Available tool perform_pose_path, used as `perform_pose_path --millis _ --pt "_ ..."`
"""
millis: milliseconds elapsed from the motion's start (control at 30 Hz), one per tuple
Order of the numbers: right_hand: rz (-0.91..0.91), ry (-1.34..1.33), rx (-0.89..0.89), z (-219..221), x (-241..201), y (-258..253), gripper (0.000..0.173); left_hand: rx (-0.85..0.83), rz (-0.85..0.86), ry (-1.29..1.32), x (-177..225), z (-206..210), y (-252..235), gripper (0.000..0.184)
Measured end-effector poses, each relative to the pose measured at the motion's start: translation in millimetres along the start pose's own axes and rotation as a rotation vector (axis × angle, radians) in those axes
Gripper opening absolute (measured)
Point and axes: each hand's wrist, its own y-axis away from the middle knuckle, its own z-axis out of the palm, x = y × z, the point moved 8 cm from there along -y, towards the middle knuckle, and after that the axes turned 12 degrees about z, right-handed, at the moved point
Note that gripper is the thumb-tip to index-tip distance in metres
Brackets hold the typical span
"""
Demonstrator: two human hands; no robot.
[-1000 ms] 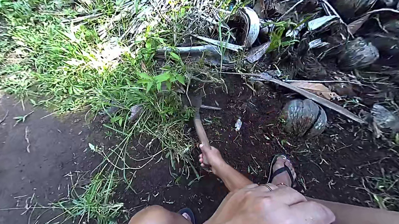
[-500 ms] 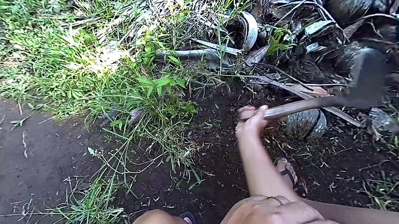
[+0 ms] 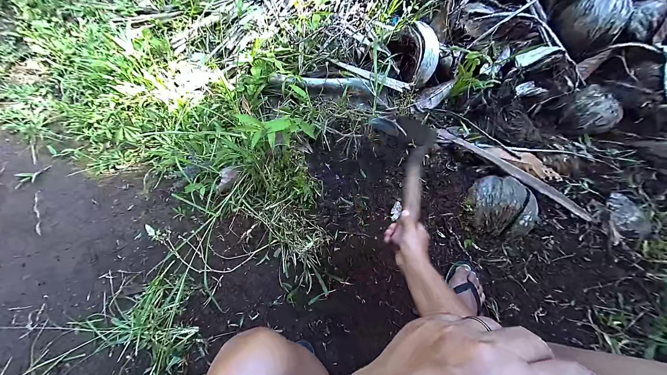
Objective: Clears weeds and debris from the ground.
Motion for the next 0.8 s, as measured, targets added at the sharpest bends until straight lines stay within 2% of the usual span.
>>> perform_pose_path --millis 67,133,200,233,300,367,433,467,567,667,733,800 --pt "-0.141 -0.291 0.061 -7 -50 -8 0.035 0.013 -0.011 0.016 3 -5 3 0.026" --pt "-0.209 -0.563 0.085 -5 -93 -16 0.032 0.030 -0.021 0.022 2 -10 6 0.026" --pt "-0.195 -0.751 0.088 11 -110 -21 0.037 0.037 -0.028 0.031 0 -12 7 0.026" --pt "-0.158 -0.786 0.076 28 -102 -20 0.039 0.043 -0.021 0.027 -1 -13 6 0.026" --pt "-0.030 -0.632 -0.021 69 -38 -18 0.042 0.042 -0.002 0.009 -5 -13 2 0.026" --pt "0.167 -0.152 -0.204 97 73 7 0.040 0.024 0.007 -0.005 -9 -10 -1 0.026" --pt "0.415 0.314 -0.388 95 162 47 0.044 0.008 0.001 -0.010 -10 -5 -1 0.026" --pt "0.475 0.400 -0.399 91 177 56 0.045 0.007 -0.003 -0.016 -10 -5 0 0.026" --pt "0.447 0.451 -0.323 72 154 54 0.044 0.019 -0.019 -0.010 -7 -5 5 0.025" --pt "0.292 0.424 -0.223 51 86 24 0.042 0.018 -0.017 -0.022 -2 -11 6 0.025" --pt "0.183 0.326 -0.162 39 48 13 0.039 0.052 -0.033 -0.003 3 -15 10 0.025" --pt "0.058 0.081 -0.090 31 6 4 0.034 0.076 -0.051 0.029 7 -20 14 0.026"
